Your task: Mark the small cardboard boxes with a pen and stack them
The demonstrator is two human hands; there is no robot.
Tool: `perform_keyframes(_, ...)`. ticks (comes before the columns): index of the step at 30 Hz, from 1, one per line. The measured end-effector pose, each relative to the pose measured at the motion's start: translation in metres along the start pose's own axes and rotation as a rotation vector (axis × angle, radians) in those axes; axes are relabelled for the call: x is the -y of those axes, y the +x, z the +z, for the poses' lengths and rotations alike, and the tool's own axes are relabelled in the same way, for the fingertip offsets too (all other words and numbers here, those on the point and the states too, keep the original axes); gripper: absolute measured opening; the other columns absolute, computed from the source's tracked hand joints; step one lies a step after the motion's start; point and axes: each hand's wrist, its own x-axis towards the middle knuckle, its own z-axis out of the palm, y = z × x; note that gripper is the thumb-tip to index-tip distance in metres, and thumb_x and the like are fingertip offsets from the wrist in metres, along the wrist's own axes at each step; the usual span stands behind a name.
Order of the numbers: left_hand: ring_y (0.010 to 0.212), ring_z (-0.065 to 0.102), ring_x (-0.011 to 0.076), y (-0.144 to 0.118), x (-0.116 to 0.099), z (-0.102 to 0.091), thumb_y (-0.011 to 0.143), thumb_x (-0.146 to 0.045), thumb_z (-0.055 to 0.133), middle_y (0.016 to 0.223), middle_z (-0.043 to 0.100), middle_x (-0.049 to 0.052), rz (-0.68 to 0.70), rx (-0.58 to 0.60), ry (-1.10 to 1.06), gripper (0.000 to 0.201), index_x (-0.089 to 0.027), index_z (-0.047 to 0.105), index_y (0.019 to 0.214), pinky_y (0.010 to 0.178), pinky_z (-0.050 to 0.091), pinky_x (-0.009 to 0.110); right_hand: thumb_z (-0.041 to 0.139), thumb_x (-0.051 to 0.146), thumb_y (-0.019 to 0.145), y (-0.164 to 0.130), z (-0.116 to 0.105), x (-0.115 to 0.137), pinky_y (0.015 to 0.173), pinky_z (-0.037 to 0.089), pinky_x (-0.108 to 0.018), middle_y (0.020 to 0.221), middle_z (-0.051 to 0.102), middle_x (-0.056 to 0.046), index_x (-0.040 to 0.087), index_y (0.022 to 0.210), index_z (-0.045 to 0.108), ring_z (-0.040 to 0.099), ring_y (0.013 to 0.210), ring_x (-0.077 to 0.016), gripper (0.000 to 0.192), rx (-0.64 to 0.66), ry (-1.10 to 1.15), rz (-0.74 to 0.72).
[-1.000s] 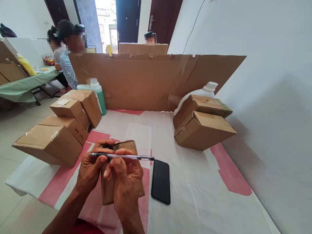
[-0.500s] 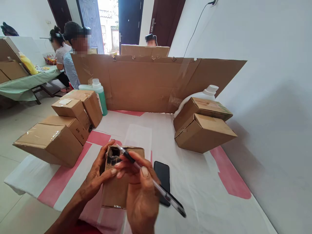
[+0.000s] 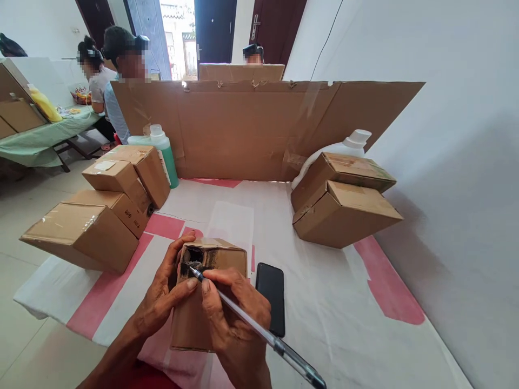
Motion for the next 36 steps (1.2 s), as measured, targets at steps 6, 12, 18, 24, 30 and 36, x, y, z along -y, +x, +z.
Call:
perform_keyframes(6,0.151,0.036,0.0329,0.001,-0.002,0.003,0.093,-0.038,0.067,0.163,0.037,0.004,-0.010,-0.008,-0.010,0.064,-0.036,0.039,0.151,0.125,0.029,0.048,0.062,0.018,0.094,-0.002,-0.005,0.000,0.053,0.048,-0.019,0.067,0.065,0.005,0.024,0.087,0.067,0.062,0.052,-0.0091,0.011,0.001,-0.037,-0.015)
perform_keyframes(12,0.152,0.035,0.0316,-0.003,-0.002,0.002,0.093,-0.041,0.068,0.164,0.036,0.003,-0.016,-0.052,-0.001,0.063,-0.036,0.042,0.150,0.123,0.032,0.043,0.063,0.022,0.095,-0.010,0.006,0.000,0.050,0.046,-0.018,0.065,0.063,0.004,0.021,0.086,0.067,0.058,0.050,-0.0080,0.010,-0.304,-0.068,0.118)
perform_keyframes(18,0.149,0.038,0.0306,-0.003,0.001,-0.004,0.095,-0.048,0.064,0.164,0.037,0.004,-0.045,-0.079,-0.036,0.062,-0.035,0.041,0.150,0.120,0.036,0.041,0.070,0.038,0.092,0.003,0.000,0.002,0.059,0.052,-0.022,0.081,0.069,0.000,0.022,0.103,0.073,0.064,0.064,-0.0117,0.020,-0.374,0.191,0.266)
perform_keyframes(24,0.142,0.047,0.0338,-0.010,-0.004,-0.007,0.088,-0.057,0.067,0.158,0.047,0.005,-0.119,-0.268,-0.034,0.065,-0.032,0.050,0.146,0.113,0.042,0.039,0.060,0.050,0.096,0.020,-0.070,-0.043,0.053,0.040,-0.025,0.060,0.058,0.002,0.018,0.076,0.064,0.054,0.055,-0.0135,0.038,-0.275,-0.363,0.533)
perform_keyframes(30,0.140,0.049,0.0332,-0.014,-0.010,-0.003,0.085,-0.057,0.070,0.158,0.049,0.004,-0.116,-0.286,-0.057,0.063,-0.033,0.055,0.142,0.108,0.045,0.037,0.064,0.031,0.093,-0.008,-0.023,-0.100,0.071,0.050,-0.031,0.096,0.080,-0.019,0.014,0.088,0.077,0.077,0.095,-0.0308,0.022,0.514,-0.886,0.842)
perform_keyframes(36,0.139,0.050,0.0303,-0.011,-0.010,-0.005,0.087,-0.057,0.069,0.160,0.047,0.003,-0.125,-0.288,-0.020,0.068,-0.031,0.051,0.148,0.106,0.045,0.032,0.060,0.033,0.097,-0.015,-0.004,-0.101,0.077,0.055,-0.038,0.106,0.078,-0.022,0.012,0.101,0.076,0.076,0.104,-0.0364,0.028,0.543,-0.964,0.888)
